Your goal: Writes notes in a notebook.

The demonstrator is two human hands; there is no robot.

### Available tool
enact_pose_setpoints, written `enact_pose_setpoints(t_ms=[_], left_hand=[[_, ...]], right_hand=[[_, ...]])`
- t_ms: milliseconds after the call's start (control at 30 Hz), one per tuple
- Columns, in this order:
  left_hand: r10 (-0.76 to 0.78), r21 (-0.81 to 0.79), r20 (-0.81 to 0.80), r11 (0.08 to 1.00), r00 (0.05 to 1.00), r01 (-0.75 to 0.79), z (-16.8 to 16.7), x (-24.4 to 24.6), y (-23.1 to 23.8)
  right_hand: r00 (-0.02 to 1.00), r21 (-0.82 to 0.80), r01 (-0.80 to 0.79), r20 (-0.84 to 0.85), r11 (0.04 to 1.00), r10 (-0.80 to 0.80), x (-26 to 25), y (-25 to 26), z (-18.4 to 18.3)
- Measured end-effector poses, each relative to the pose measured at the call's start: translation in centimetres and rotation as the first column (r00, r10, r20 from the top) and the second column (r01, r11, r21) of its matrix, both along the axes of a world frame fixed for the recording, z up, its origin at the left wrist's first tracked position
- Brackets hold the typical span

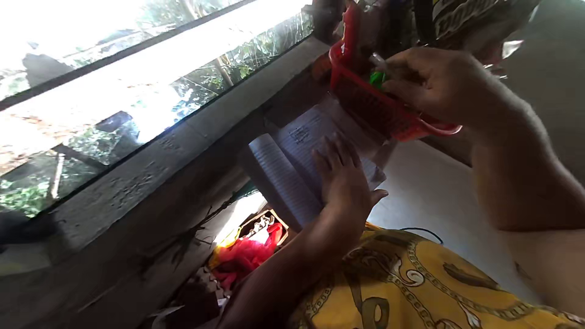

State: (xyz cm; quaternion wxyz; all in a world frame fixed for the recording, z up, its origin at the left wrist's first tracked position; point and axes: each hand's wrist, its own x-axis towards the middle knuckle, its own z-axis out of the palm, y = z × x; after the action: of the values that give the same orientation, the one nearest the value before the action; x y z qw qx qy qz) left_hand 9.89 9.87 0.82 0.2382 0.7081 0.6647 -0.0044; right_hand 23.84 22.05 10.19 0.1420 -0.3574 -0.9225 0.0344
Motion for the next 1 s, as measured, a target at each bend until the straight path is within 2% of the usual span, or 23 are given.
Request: enact_pose_setpoints(t_ms=[67, 133, 233, 367, 467, 567, 733, 833, 900, 1000], left_hand=[[-0.007, -0.001, -0.006, 1.0, 1.0, 0.007, -0.2, 0.1, 0.1], [-0.006, 0.002, -0.012, 1.0, 1.0, 0.006, -0.3, 0.1, 0.1], [-0.02, -0.011, -0.023, 1.0, 1.0, 0.02, -0.2, 0.0, 0.0], [-0.022, 0.013, -0.005, 1.0, 1.0, 0.022, -0.1, -0.2, -0.2], [-0.02, -0.014, -0.007, 1.0, 1.0, 0.02, 0.1, -0.1, -0.1], [-0.009, 0.01, -0.01, 1.0, 1.0, 0.01, -0.2, -0.1, 0.0], [-0.038, 0.036, -0.029, 0.999, 0.999, 0.039, 0.2, -0.5, 0.3], [-0.064, 0.048, -0.079, 0.997, 0.995, 0.068, 0.8, -0.6, 0.5], [-0.018, 0.099, -0.074, 0.995, 0.997, 0.025, -0.1, -0.3, 0.7], [-0.003, 0.137, -0.064, 0.991, 0.998, 0.011, -0.4, -0.3, 0.7]], right_hand=[[0.989, 0.064, -0.114, 0.105, 0.991, 0.107, -1.6, 0.4, 0.6], [0.963, 0.07, -0.118, 0.25, 0.991, 0.097, -3.6, 0.2, 1.9], [0.934, 0.077, -0.01, 0.357, 0.997, -0.018, -5.7, 1.0, 4.6], [0.852, 0.137, 0.133, 0.491, 0.982, -0.184, -5.3, 2.1, 8.0], [0.763, 0.104, 0.22, 0.601, 0.97, -0.238, -5.0, 1.6, 7.0], [0.76, 0.105, 0.297, 0.576, 0.949, -0.302, -4.2, 1.9, 4.5], [0.951, 0.184, 0.112, 0.266, 0.977, -0.159, -1.1, 1.5, 2.8], [0.996, 0.235, -0.016, 0.087, 0.972, -0.004, -1.0, -1.9, 1.5], [0.993, 0.164, -0.057, 0.113, 0.985, 0.038, -1.6, -4.1, -0.8], [0.964, -0.006, 0.067, 0.258, 0.998, -0.063, -3.0, -4.4, -5.1]])
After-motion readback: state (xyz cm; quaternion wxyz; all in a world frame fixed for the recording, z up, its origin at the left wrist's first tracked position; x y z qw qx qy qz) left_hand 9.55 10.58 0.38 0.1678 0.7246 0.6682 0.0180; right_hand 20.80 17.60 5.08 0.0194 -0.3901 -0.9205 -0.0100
